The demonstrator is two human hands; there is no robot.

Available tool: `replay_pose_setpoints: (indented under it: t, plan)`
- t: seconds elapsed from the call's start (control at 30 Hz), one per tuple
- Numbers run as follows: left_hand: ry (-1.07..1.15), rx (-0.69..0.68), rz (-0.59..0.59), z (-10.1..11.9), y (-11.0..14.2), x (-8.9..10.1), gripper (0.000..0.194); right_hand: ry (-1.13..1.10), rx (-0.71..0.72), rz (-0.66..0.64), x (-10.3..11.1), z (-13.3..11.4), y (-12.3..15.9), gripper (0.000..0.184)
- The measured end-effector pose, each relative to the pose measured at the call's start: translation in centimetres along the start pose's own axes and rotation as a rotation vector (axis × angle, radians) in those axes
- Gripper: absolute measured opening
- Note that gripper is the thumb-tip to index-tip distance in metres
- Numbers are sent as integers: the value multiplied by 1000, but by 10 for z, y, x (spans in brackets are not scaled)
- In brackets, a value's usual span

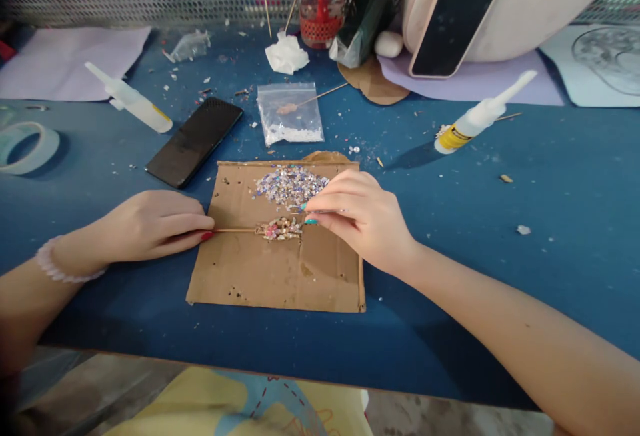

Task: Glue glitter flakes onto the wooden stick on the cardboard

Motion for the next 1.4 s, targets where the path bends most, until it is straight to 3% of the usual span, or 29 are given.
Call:
replay_pose_setpoints:
  t: [0.23,0.37,0.47,0.57,0.7,0.9,1.17,1.4]
  plan:
    - [-29,-34,27,-1,7,7,14,-28,4,7,-1,-1,0,10]
    - [50,90,98,-10,1,16,11,-45,12,35,2,-2,0,11]
    - [78,361,215,-36,-5,27,12,-55,3,38,3,-1,1,10]
    - [7,501,233,-61,-11,27,25,-71,1,48,5,-1,2,9]
    - [-112,535,182,-100,-17,16,53,-89,16,65,8,-2,2,7]
    - [-115,576,164,-140,-22,6,61,-159,32,47,9,-1,2,5]
    - [-178,627,181,-140,-31,12,72,-214,-7,50,11,5,1,7]
    - [-194,561,246,-128,-35,20,72,-238,-31,44,11,9,1,7]
Point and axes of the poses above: each hand's wrist, its own y-axis away from the middle knuckle, its own x-axis out of the back of the hand, z = x × y, the point moved 10 cm from there along -y, towards the middle knuckle, and after that the axes turned 6 degrees about z, right-handed, at the moved point
